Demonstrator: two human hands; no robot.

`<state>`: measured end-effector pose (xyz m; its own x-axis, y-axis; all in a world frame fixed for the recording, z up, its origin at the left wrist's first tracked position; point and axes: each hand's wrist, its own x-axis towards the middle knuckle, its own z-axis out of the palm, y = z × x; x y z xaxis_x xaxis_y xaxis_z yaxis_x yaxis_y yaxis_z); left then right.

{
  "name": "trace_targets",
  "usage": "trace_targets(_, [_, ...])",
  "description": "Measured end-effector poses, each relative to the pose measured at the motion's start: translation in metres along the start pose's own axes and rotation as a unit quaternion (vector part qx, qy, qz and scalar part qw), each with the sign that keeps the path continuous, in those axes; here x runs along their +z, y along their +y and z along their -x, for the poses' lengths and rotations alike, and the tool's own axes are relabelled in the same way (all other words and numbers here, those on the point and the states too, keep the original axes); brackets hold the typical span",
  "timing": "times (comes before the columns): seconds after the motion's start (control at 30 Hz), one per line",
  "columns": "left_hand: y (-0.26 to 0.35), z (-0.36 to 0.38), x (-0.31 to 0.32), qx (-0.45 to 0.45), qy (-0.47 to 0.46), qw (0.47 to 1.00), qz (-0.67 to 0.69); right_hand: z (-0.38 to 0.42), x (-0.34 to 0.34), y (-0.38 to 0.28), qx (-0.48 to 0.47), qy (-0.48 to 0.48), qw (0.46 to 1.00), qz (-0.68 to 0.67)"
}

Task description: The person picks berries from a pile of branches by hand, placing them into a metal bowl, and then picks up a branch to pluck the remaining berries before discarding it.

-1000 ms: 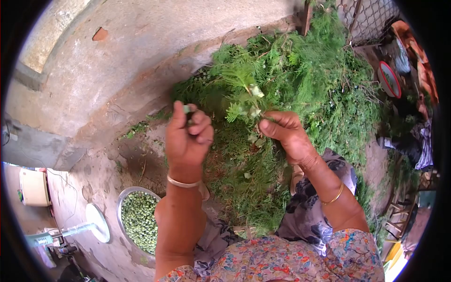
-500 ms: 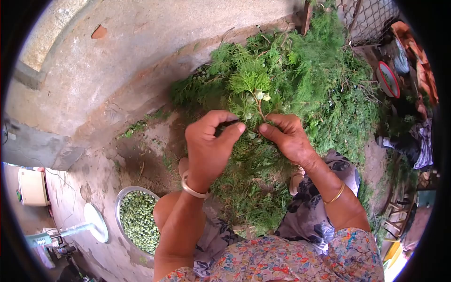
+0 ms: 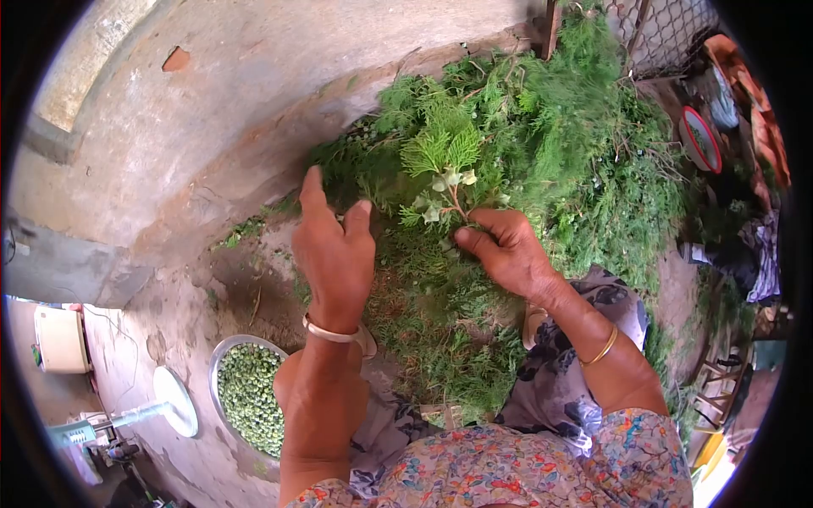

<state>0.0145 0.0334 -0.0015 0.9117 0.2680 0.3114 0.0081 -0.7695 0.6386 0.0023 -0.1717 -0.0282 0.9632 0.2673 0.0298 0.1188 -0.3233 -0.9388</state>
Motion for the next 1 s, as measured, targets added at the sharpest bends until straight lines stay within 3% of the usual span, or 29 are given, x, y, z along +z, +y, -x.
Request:
trace_targets(0.07, [0.005, 0.004, 0.001, 0.107, 0.057, 0.978, 0.171, 0.0, 0.0, 0.0, -0.002, 0.004, 1.0, 0.004])
trace_targets(0.1, [0.008, 0.008, 0.001, 0.107, 0.056, 0.978, 0.172, -0.001, 0.001, 0.001, -0.011, 0.014, 1.0, -0.003])
trace_targets(0.17, [0.015, 0.017, 0.0, 0.108, -0.092, 0.962, 0.232, -0.001, 0.003, 0.001, -0.018, 0.022, 1.0, -0.01])
trace_targets(0.27, [0.016, 0.024, 0.02, 0.151, -0.073, 0.964, 0.208, -0.001, 0.003, -0.005, -0.014, 0.011, 1.0, -0.021])
trace_targets(0.43, [0.023, 0.027, 0.018, 0.072, -0.107, 0.962, 0.24, 0.0, 0.004, -0.005, -0.015, 0.004, 0.998, -0.053])
trace_targets(0.5, [0.021, 0.022, 0.014, -0.067, -0.152, 0.894, 0.416, 0.0, 0.003, -0.006, -0.018, -0.014, 0.997, -0.073])
trace_targets(0.53, [0.021, 0.021, 0.011, -0.066, -0.153, 0.895, 0.415, 0.002, 0.002, -0.008, -0.023, -0.034, 0.995, -0.095])
trace_targets(0.6, [0.018, 0.018, 0.009, -0.174, -0.216, 0.785, 0.553, 0.0, 0.001, -0.007, -0.021, -0.037, 0.994, -0.101])
trace_targets(0.63, [0.017, 0.018, 0.01, -0.206, -0.227, 0.752, 0.584, 0.0, 0.001, -0.007, -0.02, -0.039, 0.993, -0.106])
trace_targets(0.67, [0.017, 0.018, 0.011, -0.205, -0.23, 0.751, 0.584, 0.0, 0.0, -0.008, -0.02, -0.037, 0.993, -0.106])
trace_targets(0.73, [0.018, 0.017, 0.011, -0.269, -0.235, 0.662, 0.659, 0.0, -0.003, -0.014, -0.035, -0.05, 0.987, -0.149])
trace_targets(0.87, [0.018, 0.017, 0.012, -0.3, -0.224, 0.656, 0.656, 0.0, -0.006, -0.014, -0.025, -0.062, 0.988, -0.139])
trace_targets(0.93, [0.017, 0.016, 0.013, -0.177, -0.196, 0.803, 0.535, 0.0, -0.004, -0.011, -0.022, -0.06, 0.99, -0.123])
trace_targets(1.0, [0.021, 0.015, 0.008, -0.175, -0.153, 0.833, 0.501, 0.002, -0.006, -0.011, -0.012, -0.056, 0.99, -0.131])
